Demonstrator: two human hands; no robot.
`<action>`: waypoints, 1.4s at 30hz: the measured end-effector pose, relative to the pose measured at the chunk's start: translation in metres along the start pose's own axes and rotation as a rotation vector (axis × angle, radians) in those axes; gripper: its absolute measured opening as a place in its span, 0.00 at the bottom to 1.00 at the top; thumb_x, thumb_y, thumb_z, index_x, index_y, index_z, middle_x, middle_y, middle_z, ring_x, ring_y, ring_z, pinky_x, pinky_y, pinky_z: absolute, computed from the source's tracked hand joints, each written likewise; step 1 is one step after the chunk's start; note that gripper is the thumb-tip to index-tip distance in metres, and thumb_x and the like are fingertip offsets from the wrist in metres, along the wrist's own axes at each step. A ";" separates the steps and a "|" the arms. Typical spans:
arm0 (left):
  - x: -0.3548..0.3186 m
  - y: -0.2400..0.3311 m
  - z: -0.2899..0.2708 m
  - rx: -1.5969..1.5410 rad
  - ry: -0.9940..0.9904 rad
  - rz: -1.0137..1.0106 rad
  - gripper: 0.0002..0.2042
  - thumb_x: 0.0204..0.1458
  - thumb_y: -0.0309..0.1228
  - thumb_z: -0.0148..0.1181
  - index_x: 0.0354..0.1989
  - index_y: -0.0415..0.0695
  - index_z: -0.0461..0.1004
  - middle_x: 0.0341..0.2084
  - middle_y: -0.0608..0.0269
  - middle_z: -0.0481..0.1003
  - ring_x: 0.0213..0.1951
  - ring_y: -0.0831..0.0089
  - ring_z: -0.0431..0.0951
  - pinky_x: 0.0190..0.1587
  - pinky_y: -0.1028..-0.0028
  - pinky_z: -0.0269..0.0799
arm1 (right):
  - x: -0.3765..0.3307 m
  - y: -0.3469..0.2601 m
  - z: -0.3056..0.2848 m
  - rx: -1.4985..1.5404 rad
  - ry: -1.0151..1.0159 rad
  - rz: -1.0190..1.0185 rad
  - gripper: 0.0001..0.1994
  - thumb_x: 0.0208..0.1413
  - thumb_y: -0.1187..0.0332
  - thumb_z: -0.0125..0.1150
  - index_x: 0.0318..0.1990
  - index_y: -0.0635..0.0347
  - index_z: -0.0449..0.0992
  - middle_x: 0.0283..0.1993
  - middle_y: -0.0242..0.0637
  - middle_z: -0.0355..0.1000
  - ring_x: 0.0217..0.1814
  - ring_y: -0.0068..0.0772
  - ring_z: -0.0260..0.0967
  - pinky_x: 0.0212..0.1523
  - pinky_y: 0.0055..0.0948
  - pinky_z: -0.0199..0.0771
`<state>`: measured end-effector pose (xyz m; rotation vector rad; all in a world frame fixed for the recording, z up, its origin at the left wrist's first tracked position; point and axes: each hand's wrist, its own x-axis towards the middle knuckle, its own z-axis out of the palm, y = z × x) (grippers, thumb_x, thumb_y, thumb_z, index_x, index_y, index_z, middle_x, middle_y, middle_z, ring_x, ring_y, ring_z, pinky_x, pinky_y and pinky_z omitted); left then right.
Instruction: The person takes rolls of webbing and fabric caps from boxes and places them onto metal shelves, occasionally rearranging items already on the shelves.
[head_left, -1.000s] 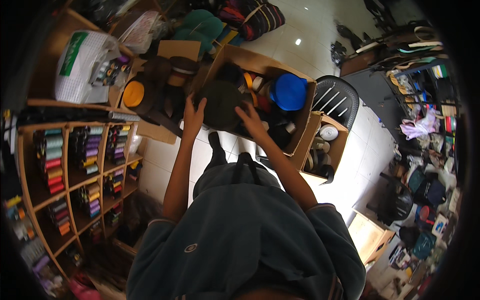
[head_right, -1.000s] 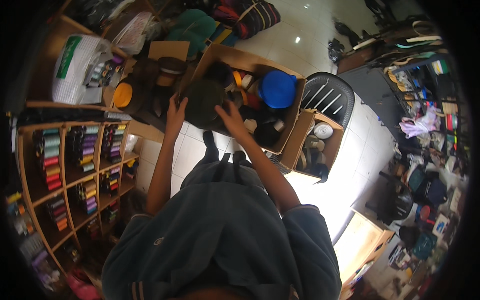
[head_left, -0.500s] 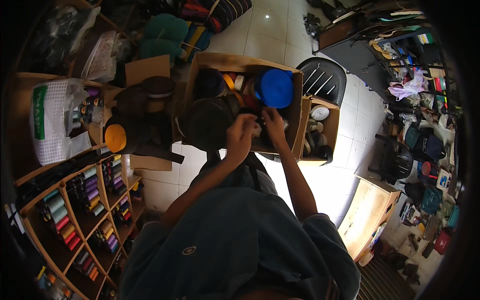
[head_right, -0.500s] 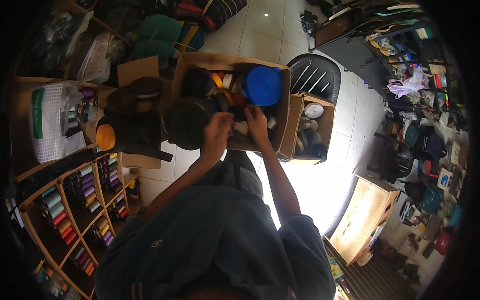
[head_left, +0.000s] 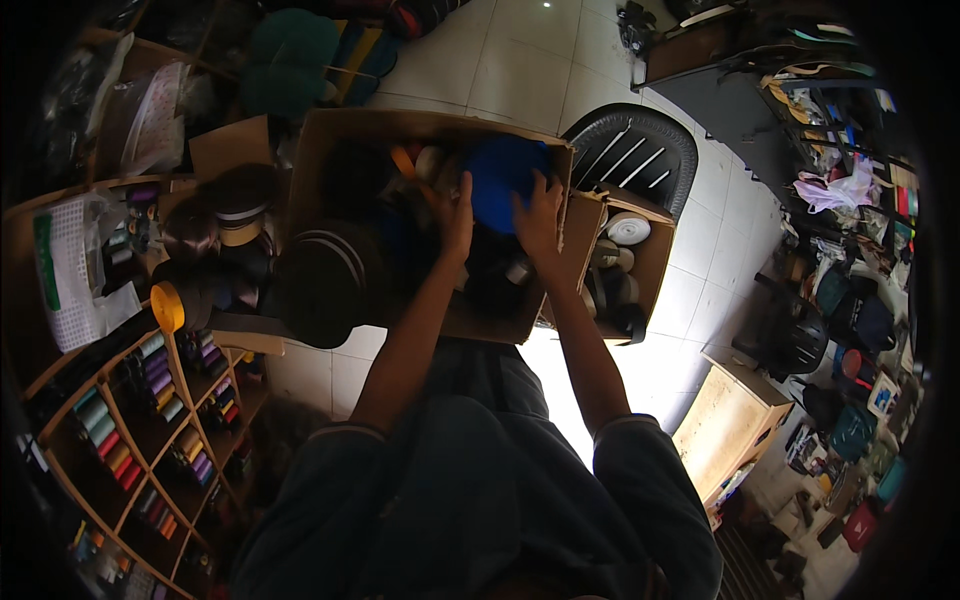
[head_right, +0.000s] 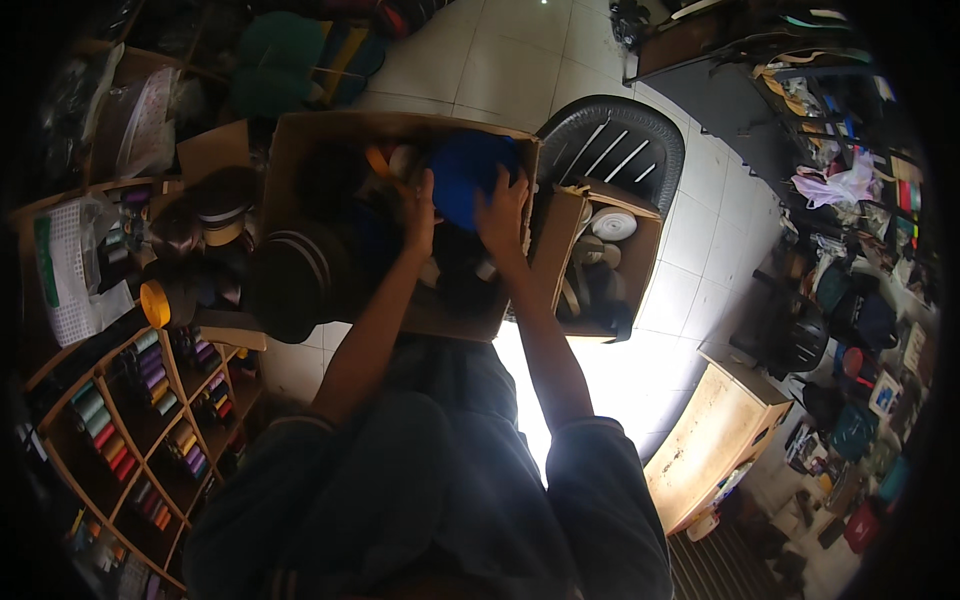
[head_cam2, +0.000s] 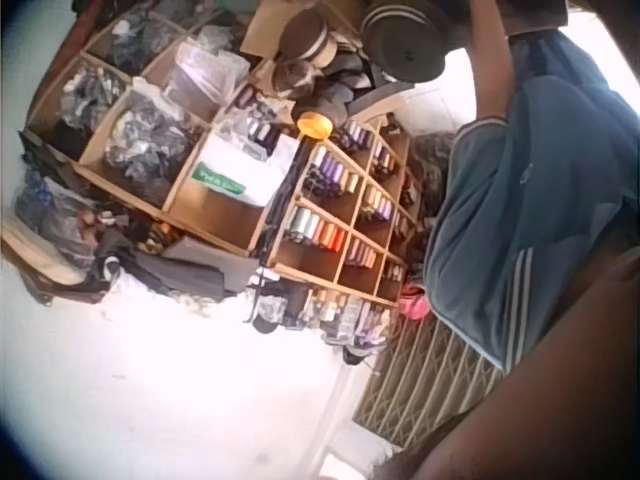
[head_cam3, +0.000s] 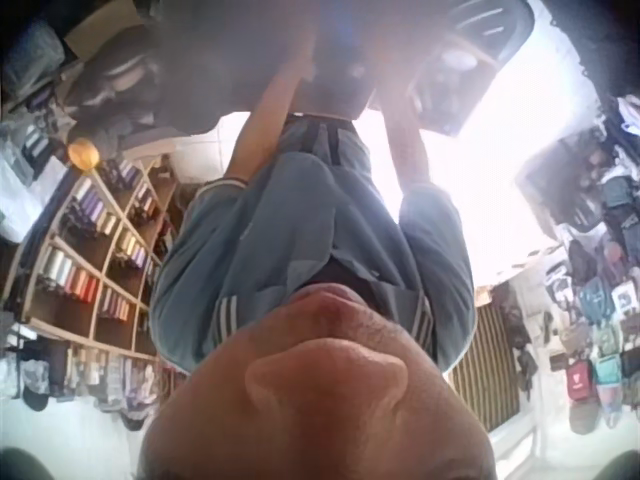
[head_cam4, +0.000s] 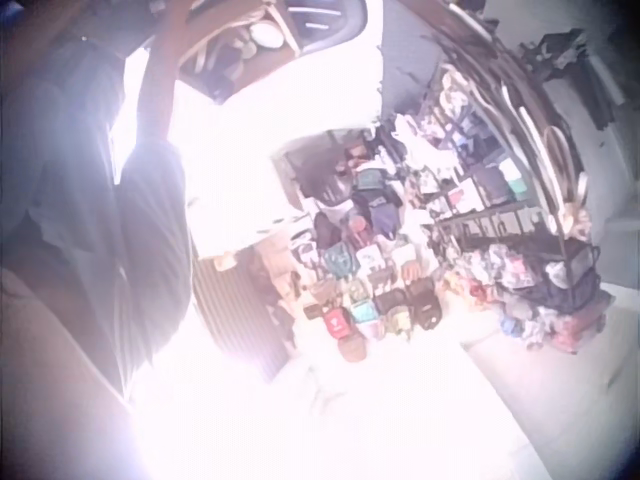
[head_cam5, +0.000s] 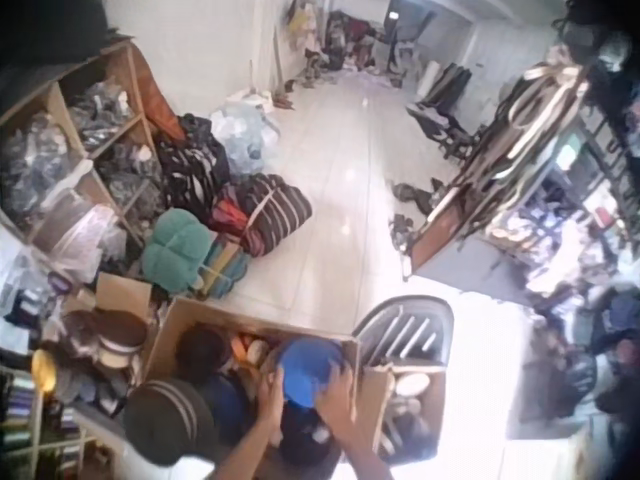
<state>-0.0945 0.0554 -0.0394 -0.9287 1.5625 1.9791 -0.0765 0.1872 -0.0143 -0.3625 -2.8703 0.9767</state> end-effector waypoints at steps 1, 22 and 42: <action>0.005 -0.009 0.007 0.088 0.094 0.119 0.31 0.48 0.48 0.62 0.54 0.38 0.64 0.42 0.58 0.71 0.43 0.70 0.71 0.48 0.71 0.65 | -0.001 0.001 0.000 0.011 0.014 0.010 0.23 0.50 0.69 0.59 0.54 0.63 0.63 0.59 0.62 0.50 0.60 0.61 0.51 0.59 0.47 0.57; -0.070 0.013 -0.007 0.065 0.136 0.259 0.27 0.45 0.37 0.67 0.51 0.34 0.67 0.44 0.54 0.73 0.45 0.69 0.73 0.48 0.73 0.68 | -0.028 -0.016 -0.045 0.239 -0.033 0.080 0.25 0.50 0.61 0.60 0.54 0.62 0.64 0.57 0.53 0.57 0.59 0.49 0.58 0.58 0.44 0.58; -0.219 0.106 -0.100 -0.388 0.078 0.228 0.38 0.50 0.43 0.61 0.63 0.37 0.49 0.56 0.47 0.60 0.57 0.57 0.64 0.57 0.59 0.65 | -0.092 -0.089 -0.083 0.325 -0.646 -0.736 0.24 0.52 0.57 0.58 0.53 0.59 0.68 0.55 0.44 0.66 0.58 0.47 0.61 0.68 0.43 0.44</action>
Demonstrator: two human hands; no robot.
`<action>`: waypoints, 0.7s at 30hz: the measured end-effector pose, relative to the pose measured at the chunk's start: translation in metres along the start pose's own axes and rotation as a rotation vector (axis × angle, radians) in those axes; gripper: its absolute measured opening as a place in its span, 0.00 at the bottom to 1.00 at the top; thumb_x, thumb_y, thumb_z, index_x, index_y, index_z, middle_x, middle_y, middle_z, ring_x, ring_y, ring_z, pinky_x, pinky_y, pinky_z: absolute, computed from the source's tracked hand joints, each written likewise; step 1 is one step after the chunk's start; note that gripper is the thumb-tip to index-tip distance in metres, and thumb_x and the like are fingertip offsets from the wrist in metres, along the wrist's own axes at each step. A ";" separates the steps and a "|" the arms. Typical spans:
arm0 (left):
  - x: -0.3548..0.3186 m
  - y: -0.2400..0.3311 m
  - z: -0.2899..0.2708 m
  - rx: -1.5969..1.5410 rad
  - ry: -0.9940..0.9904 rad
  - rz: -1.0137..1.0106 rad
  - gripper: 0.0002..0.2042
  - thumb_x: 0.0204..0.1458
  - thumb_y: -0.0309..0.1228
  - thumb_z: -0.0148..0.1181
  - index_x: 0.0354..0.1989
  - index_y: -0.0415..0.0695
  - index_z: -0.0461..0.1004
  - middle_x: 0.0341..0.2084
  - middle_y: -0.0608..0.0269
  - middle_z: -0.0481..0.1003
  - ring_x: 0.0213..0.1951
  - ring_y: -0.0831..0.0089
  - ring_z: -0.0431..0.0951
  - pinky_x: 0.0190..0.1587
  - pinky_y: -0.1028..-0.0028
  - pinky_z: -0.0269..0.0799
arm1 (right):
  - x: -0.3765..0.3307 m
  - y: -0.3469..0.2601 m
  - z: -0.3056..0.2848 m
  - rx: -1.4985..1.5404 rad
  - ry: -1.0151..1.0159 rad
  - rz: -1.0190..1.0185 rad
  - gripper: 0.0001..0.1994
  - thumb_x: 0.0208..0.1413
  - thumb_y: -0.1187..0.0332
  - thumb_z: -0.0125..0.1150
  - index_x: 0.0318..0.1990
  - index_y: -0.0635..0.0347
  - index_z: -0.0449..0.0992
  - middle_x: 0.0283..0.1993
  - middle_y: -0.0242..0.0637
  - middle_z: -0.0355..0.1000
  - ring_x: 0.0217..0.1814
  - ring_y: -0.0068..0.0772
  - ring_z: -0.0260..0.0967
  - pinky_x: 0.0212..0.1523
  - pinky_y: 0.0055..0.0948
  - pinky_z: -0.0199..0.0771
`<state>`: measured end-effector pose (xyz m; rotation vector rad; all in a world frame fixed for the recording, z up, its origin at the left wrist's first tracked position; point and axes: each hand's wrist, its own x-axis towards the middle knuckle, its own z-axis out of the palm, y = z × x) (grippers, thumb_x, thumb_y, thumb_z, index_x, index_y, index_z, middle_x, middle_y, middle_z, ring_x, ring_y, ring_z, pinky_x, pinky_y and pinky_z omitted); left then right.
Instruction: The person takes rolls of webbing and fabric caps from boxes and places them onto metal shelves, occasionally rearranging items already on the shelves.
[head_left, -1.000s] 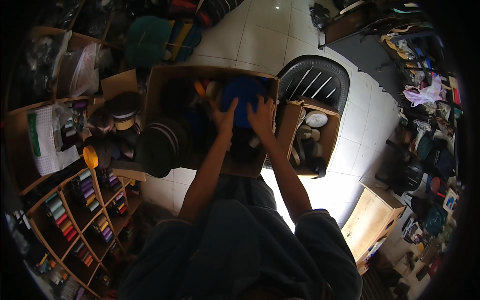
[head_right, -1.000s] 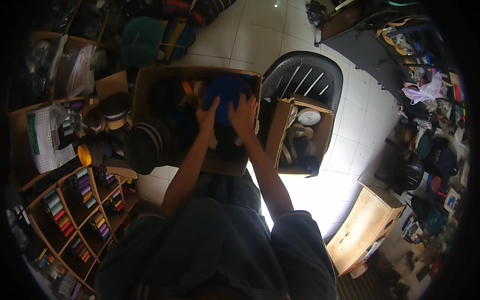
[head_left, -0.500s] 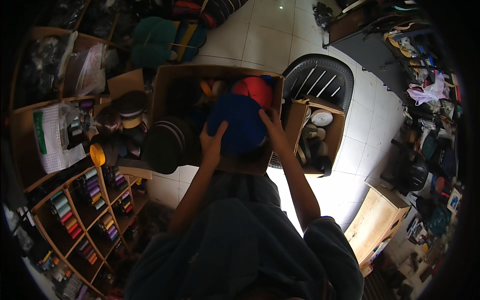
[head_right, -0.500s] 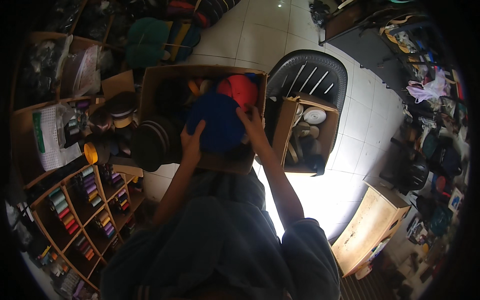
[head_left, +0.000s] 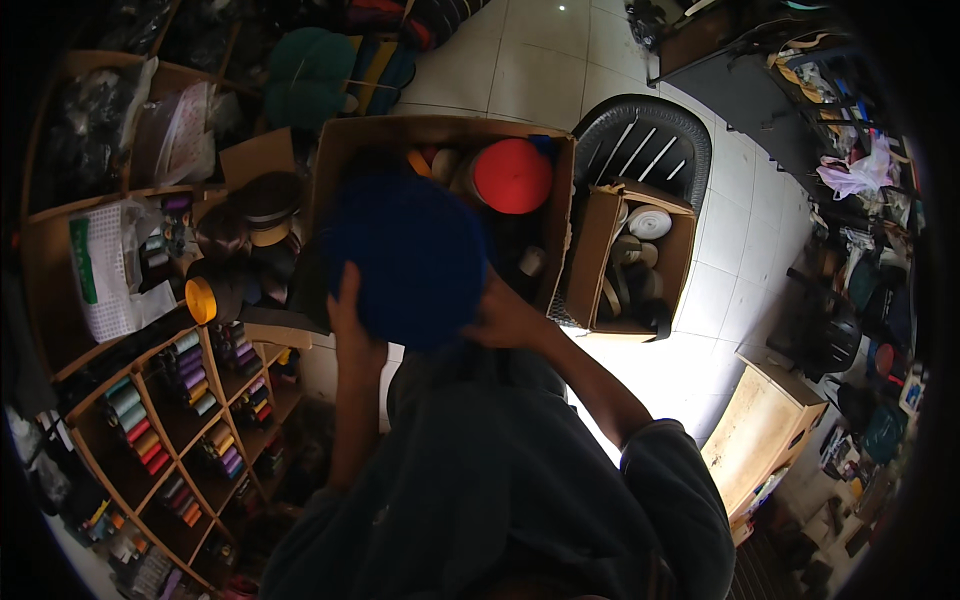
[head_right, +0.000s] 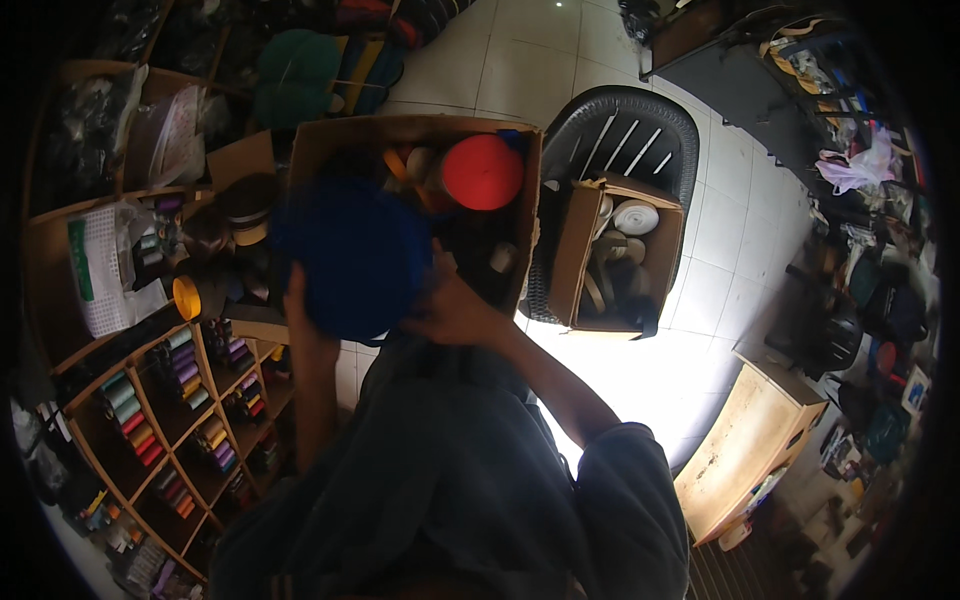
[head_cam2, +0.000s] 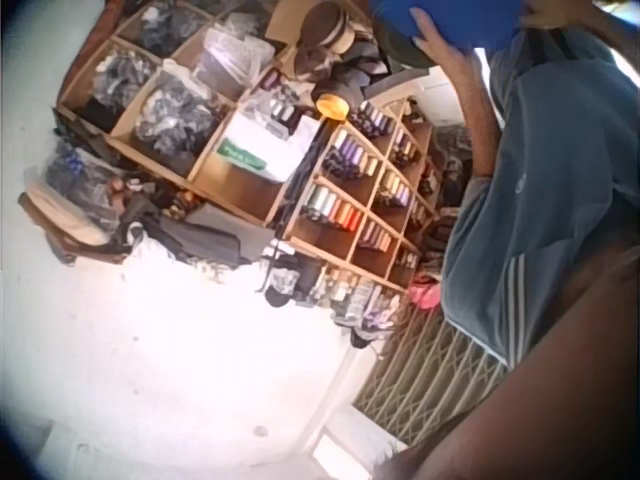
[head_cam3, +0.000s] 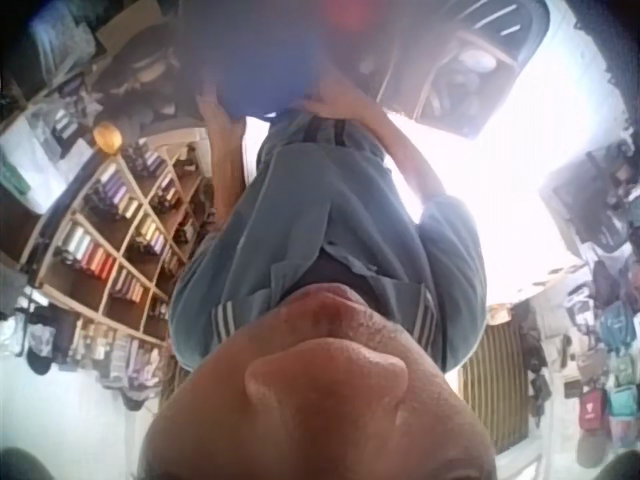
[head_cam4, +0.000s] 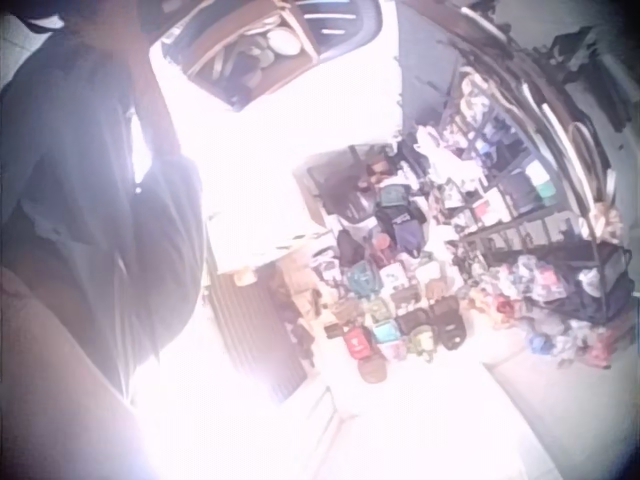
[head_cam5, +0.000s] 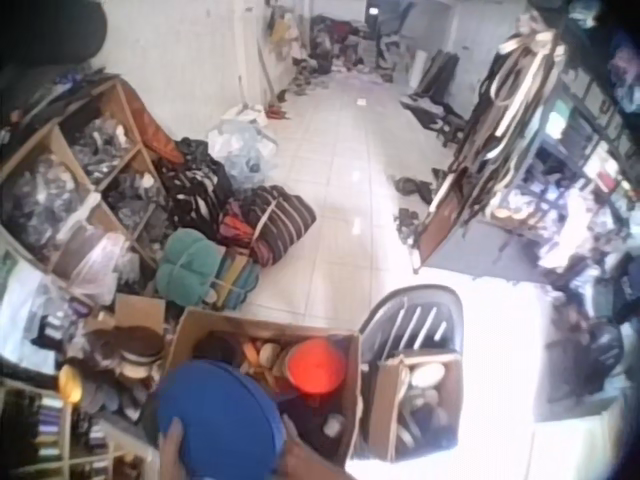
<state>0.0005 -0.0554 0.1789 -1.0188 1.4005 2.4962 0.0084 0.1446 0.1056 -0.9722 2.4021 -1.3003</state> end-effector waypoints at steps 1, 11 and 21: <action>0.003 0.012 0.000 0.000 -0.003 0.022 0.38 0.50 0.44 0.60 0.63 0.37 0.49 0.56 0.47 0.60 0.57 0.57 0.64 0.57 0.59 0.65 | 0.002 -0.006 -0.002 0.062 -0.093 0.002 0.22 0.52 0.57 0.59 0.52 0.59 0.70 0.52 0.44 0.68 0.58 0.48 0.61 0.66 0.44 0.47; 0.004 0.097 -0.004 0.038 0.058 0.417 0.36 0.52 0.49 0.56 0.61 0.35 0.53 0.56 0.47 0.60 0.57 0.57 0.64 0.57 0.59 0.64 | 0.024 -0.030 -0.009 -0.163 -0.029 0.265 0.14 0.46 0.64 0.59 0.41 0.57 0.74 0.28 0.36 0.72 0.39 0.38 0.70 0.44 0.39 0.67; 0.007 0.134 -0.084 0.119 0.079 0.416 0.37 0.49 0.46 0.61 0.59 0.33 0.55 0.53 0.49 0.64 0.54 0.59 0.67 0.56 0.63 0.65 | 0.020 -0.026 -0.014 -0.396 0.414 0.217 0.14 0.38 0.78 0.58 0.37 0.60 0.75 0.29 0.38 0.72 0.33 0.39 0.68 0.37 0.36 0.63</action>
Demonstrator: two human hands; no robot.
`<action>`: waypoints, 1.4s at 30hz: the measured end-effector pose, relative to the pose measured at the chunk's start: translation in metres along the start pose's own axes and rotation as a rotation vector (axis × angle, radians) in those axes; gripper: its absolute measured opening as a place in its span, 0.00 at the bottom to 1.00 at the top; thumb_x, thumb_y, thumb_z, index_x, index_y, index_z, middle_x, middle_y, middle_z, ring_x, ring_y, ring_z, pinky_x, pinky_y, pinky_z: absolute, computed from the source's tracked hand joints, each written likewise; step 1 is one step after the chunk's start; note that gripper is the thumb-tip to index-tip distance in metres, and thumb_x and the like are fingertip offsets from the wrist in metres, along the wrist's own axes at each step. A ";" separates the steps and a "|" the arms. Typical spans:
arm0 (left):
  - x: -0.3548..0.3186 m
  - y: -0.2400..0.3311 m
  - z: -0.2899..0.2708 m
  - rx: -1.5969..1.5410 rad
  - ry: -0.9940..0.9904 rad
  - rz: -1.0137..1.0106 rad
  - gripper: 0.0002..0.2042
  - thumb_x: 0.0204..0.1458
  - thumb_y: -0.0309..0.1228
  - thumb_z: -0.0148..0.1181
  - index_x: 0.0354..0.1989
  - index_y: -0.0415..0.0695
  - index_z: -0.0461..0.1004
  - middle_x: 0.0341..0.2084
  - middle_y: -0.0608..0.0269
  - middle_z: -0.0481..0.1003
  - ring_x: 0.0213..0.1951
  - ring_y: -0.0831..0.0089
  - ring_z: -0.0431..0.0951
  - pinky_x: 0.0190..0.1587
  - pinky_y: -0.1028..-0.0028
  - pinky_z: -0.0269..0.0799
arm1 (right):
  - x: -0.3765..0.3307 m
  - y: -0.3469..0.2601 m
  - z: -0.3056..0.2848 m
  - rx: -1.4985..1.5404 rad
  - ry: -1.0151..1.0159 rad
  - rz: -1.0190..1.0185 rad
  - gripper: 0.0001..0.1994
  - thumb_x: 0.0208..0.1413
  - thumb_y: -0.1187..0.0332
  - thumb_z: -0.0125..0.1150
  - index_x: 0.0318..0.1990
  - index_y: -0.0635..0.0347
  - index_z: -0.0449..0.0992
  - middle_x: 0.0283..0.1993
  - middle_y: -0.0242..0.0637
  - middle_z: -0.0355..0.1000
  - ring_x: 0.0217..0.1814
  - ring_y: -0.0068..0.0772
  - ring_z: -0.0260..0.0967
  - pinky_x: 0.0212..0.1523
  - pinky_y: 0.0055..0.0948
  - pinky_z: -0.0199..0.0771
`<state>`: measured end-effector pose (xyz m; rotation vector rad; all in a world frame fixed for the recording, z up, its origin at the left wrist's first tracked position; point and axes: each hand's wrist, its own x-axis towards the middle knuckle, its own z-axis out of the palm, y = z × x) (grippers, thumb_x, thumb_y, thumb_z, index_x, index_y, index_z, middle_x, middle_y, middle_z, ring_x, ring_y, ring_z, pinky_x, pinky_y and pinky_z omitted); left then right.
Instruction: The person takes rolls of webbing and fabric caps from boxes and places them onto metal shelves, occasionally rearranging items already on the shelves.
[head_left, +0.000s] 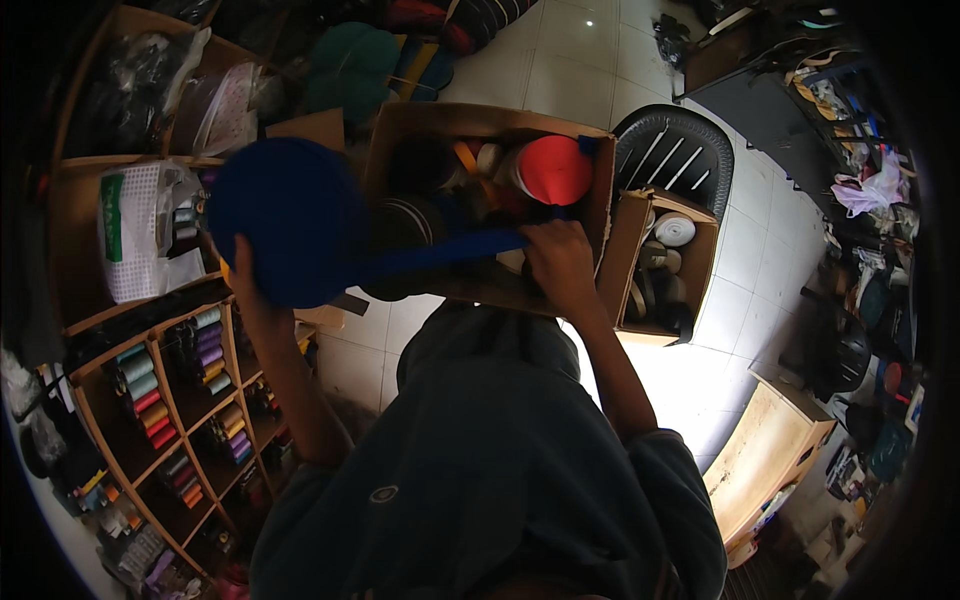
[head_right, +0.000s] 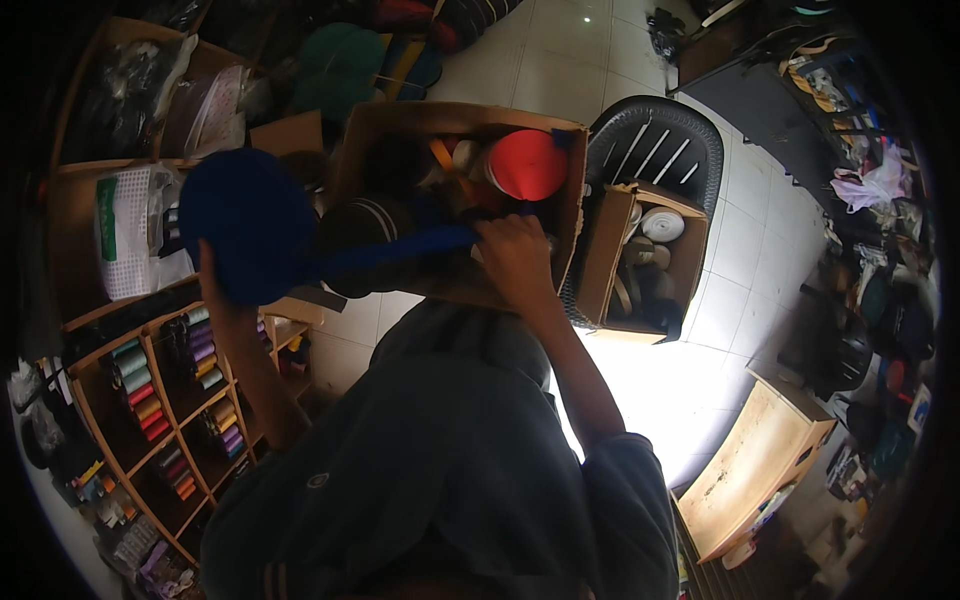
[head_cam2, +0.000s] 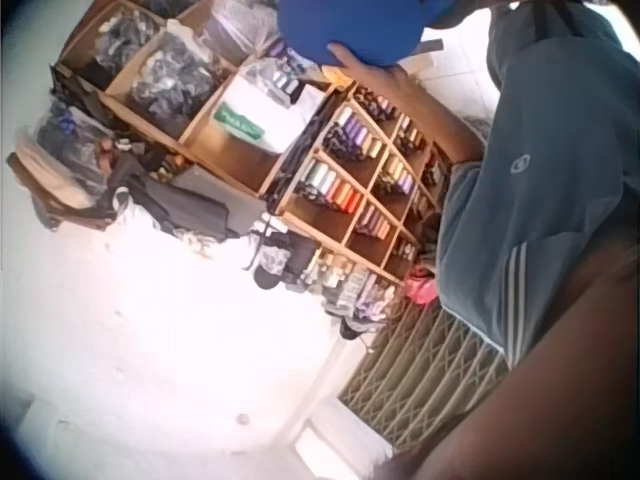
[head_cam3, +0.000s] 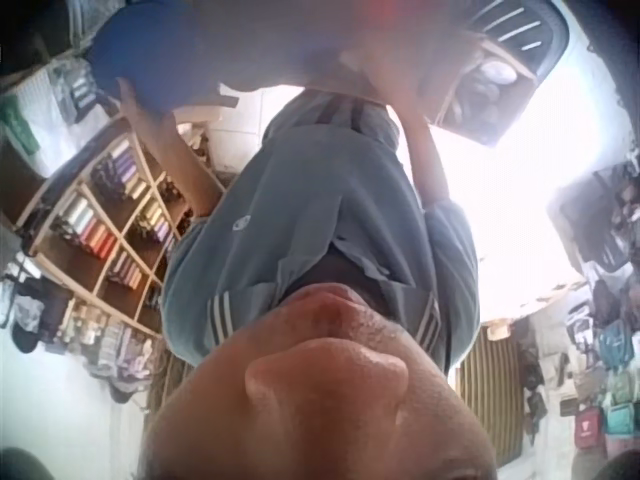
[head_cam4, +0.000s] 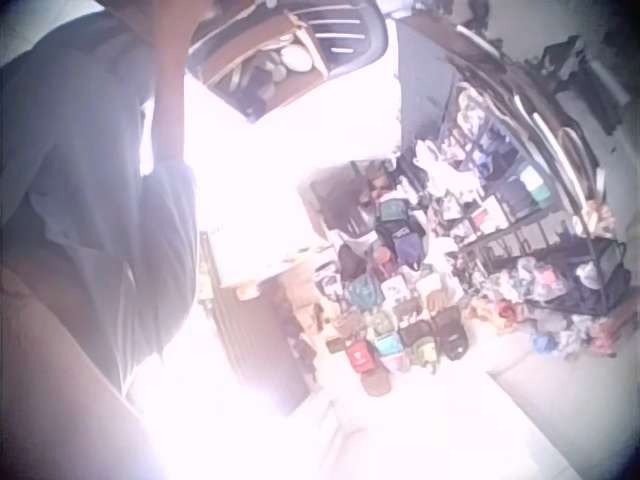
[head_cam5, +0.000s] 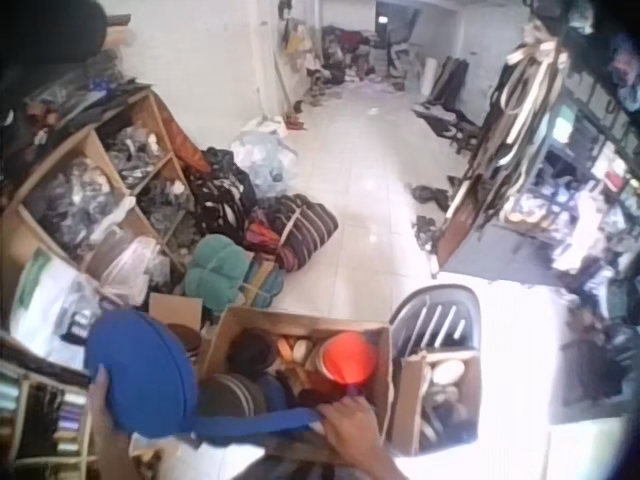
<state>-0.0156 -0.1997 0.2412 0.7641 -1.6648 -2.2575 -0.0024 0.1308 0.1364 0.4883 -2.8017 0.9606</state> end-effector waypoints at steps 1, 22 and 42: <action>0.002 -0.009 -0.010 0.016 -0.017 -0.030 0.36 0.49 0.45 0.62 0.59 0.32 0.55 0.53 0.49 0.64 0.54 0.59 0.67 0.56 0.63 0.65 | -0.005 -0.001 0.001 0.006 0.012 -0.005 0.14 0.38 0.78 0.57 0.37 0.61 0.75 0.28 0.39 0.72 0.33 0.39 0.68 0.38 0.37 0.63; 0.012 -0.091 -0.033 0.532 -0.067 -0.250 0.32 0.45 0.45 0.65 0.50 0.29 0.68 0.44 0.46 0.73 0.45 0.62 0.74 0.51 0.70 0.67 | -0.066 0.016 0.014 -0.350 -0.296 0.233 0.12 0.39 0.71 0.61 0.36 0.54 0.76 0.36 0.33 0.73 0.46 0.38 0.66 0.46 0.42 0.57; 0.015 -0.094 -0.031 0.893 -0.129 0.106 0.29 0.46 0.48 0.63 0.43 0.31 0.71 0.33 0.45 0.75 0.36 0.56 0.77 0.44 0.64 0.70 | -0.031 -0.022 -0.078 -0.301 0.091 0.098 0.11 0.39 0.68 0.70 0.32 0.56 0.76 0.28 0.33 0.69 0.32 0.37 0.65 0.39 0.36 0.58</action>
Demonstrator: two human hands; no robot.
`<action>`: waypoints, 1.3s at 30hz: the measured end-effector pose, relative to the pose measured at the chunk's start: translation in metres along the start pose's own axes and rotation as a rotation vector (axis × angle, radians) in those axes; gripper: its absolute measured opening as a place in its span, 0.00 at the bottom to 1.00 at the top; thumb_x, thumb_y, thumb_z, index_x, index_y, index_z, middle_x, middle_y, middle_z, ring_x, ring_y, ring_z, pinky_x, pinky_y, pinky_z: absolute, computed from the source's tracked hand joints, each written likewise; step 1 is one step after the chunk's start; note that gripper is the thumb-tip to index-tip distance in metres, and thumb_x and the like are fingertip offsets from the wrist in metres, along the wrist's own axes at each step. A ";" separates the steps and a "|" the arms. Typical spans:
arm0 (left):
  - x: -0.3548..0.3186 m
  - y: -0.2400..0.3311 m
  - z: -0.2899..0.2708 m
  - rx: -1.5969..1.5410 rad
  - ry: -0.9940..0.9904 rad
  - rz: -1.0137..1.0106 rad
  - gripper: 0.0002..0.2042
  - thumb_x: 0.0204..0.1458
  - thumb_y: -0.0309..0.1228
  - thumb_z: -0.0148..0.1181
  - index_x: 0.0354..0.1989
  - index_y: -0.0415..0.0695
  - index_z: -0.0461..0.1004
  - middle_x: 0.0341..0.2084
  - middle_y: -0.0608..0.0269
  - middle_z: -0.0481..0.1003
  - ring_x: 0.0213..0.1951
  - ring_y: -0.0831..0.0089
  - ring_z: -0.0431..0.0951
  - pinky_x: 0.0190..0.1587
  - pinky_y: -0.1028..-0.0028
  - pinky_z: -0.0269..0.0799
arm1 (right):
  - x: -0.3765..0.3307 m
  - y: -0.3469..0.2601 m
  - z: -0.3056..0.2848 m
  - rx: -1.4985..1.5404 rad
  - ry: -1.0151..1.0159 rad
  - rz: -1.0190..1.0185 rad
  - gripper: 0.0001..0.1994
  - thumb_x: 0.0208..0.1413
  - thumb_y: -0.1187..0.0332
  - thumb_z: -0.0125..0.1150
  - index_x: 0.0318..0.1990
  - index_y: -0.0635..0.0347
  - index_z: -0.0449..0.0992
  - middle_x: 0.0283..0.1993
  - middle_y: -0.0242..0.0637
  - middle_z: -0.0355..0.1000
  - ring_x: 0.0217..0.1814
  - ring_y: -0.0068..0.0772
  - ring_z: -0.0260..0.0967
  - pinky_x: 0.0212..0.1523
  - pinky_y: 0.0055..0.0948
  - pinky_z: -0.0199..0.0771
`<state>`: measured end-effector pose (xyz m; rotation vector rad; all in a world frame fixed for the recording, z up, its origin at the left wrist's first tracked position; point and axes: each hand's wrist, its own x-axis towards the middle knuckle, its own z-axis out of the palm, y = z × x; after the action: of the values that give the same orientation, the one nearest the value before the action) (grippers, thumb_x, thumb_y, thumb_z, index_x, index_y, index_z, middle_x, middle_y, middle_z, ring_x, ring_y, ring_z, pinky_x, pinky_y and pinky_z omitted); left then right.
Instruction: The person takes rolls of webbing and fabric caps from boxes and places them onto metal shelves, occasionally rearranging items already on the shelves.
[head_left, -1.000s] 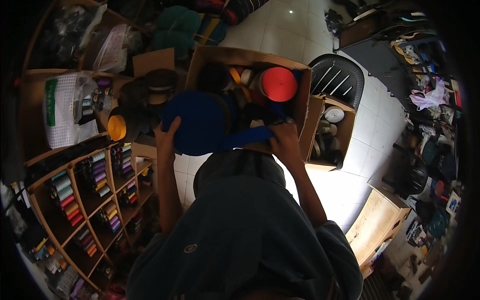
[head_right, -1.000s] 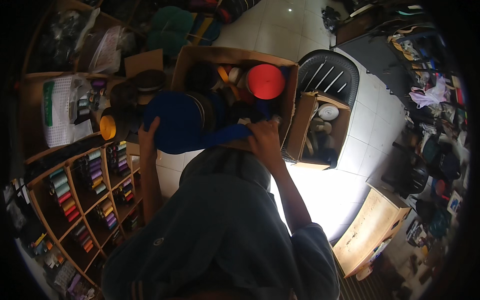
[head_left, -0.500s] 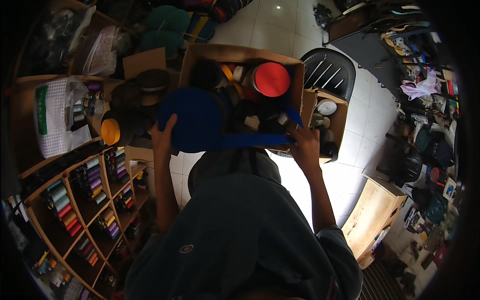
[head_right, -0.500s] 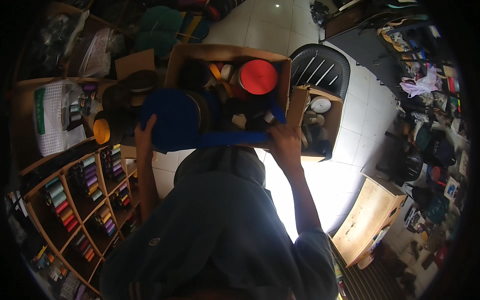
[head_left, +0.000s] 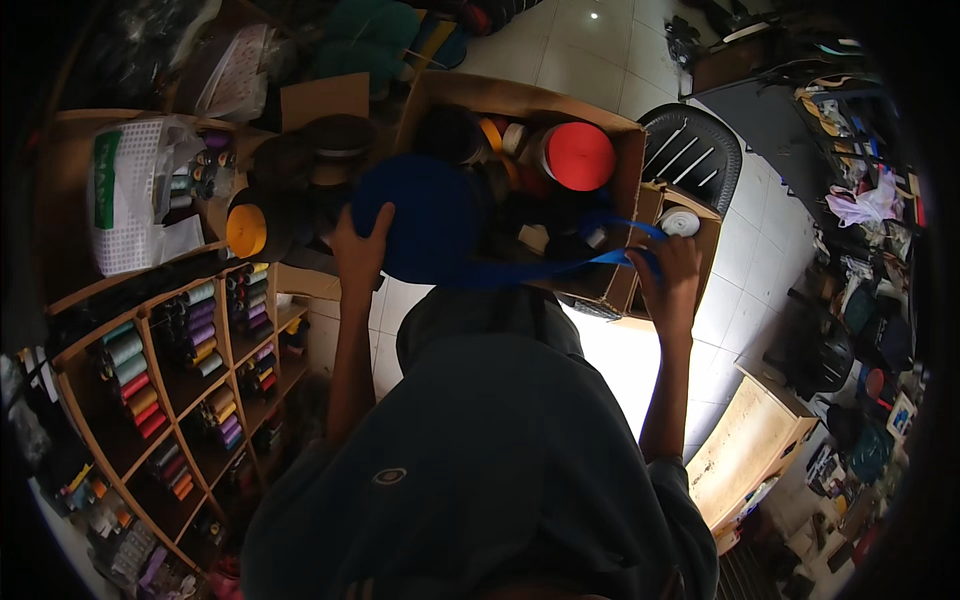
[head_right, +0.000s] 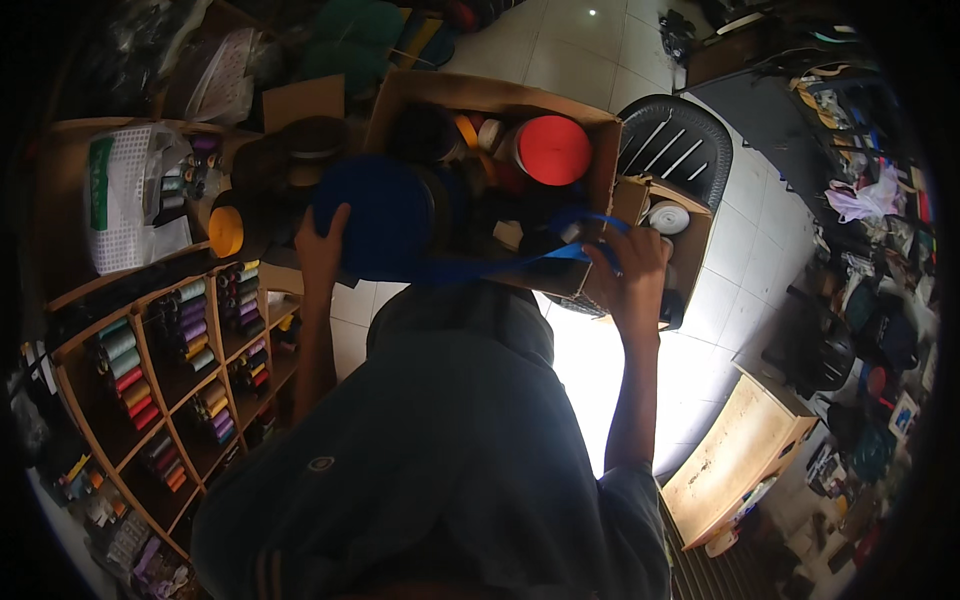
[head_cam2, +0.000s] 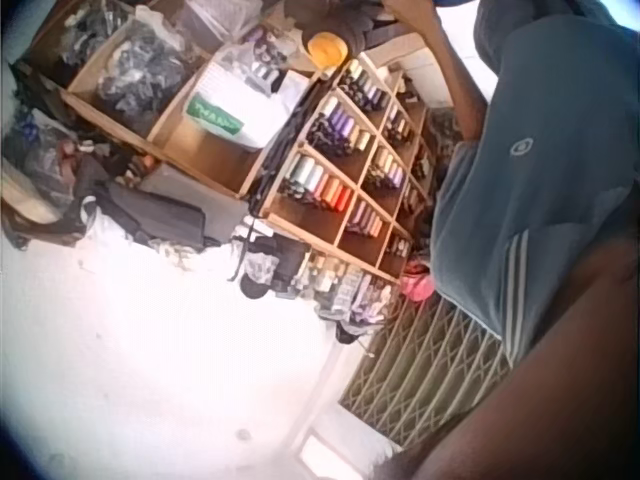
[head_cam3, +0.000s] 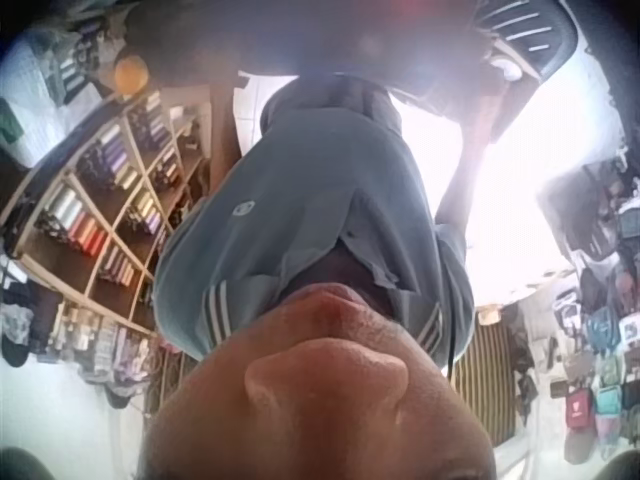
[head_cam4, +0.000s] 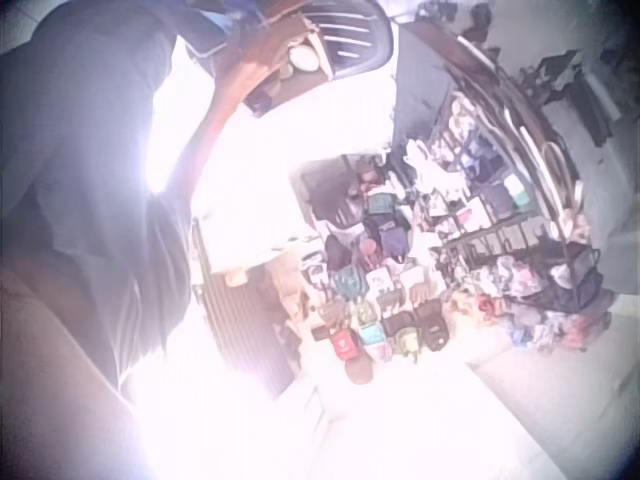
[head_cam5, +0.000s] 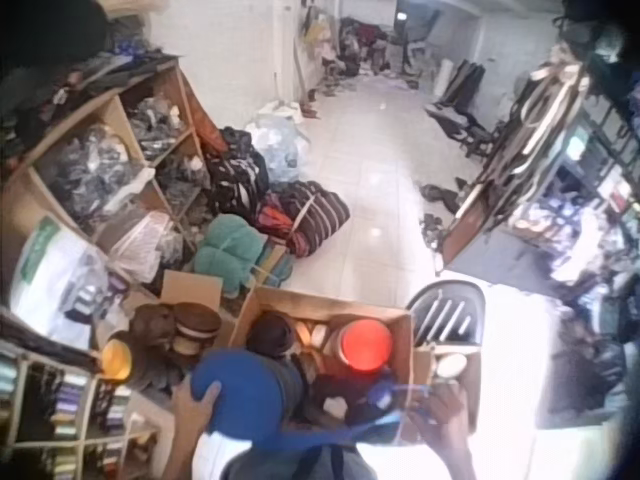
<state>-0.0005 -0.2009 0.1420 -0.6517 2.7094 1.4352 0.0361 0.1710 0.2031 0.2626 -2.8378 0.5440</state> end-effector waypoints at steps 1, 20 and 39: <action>0.001 -0.001 -0.002 0.016 -0.040 -0.040 0.27 0.47 0.46 0.62 0.45 0.32 0.70 0.36 0.42 0.74 0.41 0.55 0.76 0.46 0.62 0.69 | 0.004 0.006 0.013 0.034 0.021 0.012 0.11 0.40 0.67 0.70 0.32 0.55 0.76 0.29 0.34 0.69 0.33 0.38 0.65 0.40 0.36 0.59; -0.046 0.121 0.098 -0.148 0.044 0.760 0.08 0.45 0.21 0.59 0.36 0.39 0.73 0.33 0.55 0.73 0.37 0.62 0.72 0.38 0.68 0.66 | 0.018 0.075 0.189 -0.248 -0.474 0.389 0.11 0.49 0.62 0.60 0.36 0.59 0.74 0.35 0.43 0.71 0.40 0.43 0.73 0.34 0.39 0.76; 0.019 0.021 0.302 0.151 -0.552 0.273 0.17 0.51 0.37 0.56 0.42 0.35 0.71 0.34 0.46 0.76 0.40 0.54 0.77 0.42 0.63 0.70 | -0.035 0.026 0.167 0.577 -0.647 0.039 0.12 0.51 0.67 0.55 0.40 0.65 0.72 0.38 0.52 0.71 0.39 0.55 0.70 0.41 0.46 0.70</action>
<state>-0.0811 0.0427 -0.0206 0.1211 2.4770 1.2010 0.0303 0.1353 0.0344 0.5721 -3.2021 1.5291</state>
